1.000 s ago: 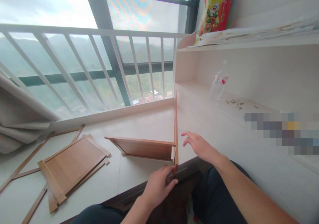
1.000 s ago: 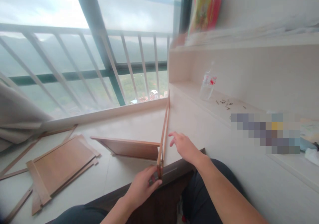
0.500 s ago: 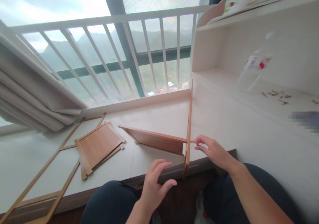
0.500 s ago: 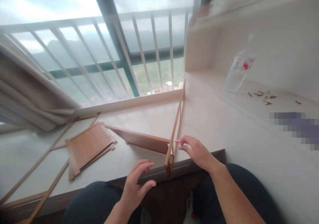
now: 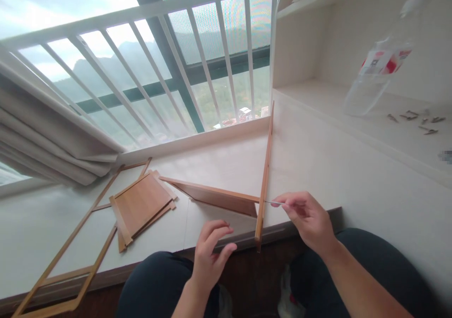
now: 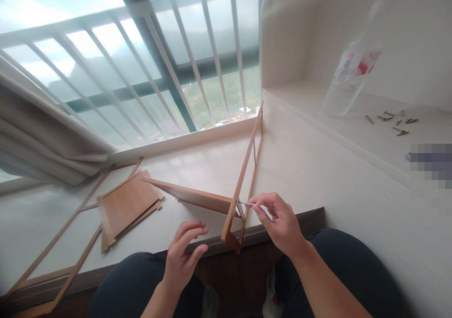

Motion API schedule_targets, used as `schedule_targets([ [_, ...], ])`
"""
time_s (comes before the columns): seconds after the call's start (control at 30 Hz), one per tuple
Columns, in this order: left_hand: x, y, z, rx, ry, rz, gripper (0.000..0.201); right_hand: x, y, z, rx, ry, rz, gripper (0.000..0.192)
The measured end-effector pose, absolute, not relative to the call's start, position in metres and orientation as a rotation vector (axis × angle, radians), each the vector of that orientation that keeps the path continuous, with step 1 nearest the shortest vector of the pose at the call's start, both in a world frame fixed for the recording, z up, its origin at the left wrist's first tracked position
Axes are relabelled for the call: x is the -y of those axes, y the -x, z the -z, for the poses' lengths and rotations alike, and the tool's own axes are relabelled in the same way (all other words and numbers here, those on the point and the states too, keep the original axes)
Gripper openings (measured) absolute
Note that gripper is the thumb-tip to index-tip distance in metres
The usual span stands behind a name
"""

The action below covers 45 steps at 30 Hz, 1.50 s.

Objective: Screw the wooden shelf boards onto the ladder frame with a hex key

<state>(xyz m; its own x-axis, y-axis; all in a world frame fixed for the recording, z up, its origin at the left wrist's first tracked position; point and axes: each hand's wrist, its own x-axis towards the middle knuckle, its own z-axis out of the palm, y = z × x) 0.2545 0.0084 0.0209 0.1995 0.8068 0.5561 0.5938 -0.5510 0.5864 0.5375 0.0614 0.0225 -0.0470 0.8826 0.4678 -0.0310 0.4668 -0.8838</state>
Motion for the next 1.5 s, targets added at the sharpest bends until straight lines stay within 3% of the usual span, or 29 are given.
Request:
schedule_targets([
  [0.33,-0.013,-0.272,-0.024,-1.217,-2.328,-1.284,0.031,-0.058,-0.537,-0.024,1.434,0.723,-0.861,0.013],
  [0.53,-0.009,-0.289,-0.024,-1.203,-2.377,-1.287,0.075,-0.061,-0.539,-0.024,1.449,0.723,-0.876,0.011],
  [0.67,-0.015,-0.307,-0.036,-1.297,-2.523,-1.258,0.092,-0.061,-0.540,-0.025,1.468,0.698,-0.899,0.011],
  [1.03,-0.031,-0.321,-0.058,-1.334,-2.672,-1.075,0.071,-0.067,-0.543,-0.029,1.530,0.649,-0.882,0.015],
  [1.5,-0.035,-0.325,-0.053,-1.412,-2.652,-1.127,0.063,-0.077,-0.547,-0.037,1.782,0.543,-0.588,0.024],
])
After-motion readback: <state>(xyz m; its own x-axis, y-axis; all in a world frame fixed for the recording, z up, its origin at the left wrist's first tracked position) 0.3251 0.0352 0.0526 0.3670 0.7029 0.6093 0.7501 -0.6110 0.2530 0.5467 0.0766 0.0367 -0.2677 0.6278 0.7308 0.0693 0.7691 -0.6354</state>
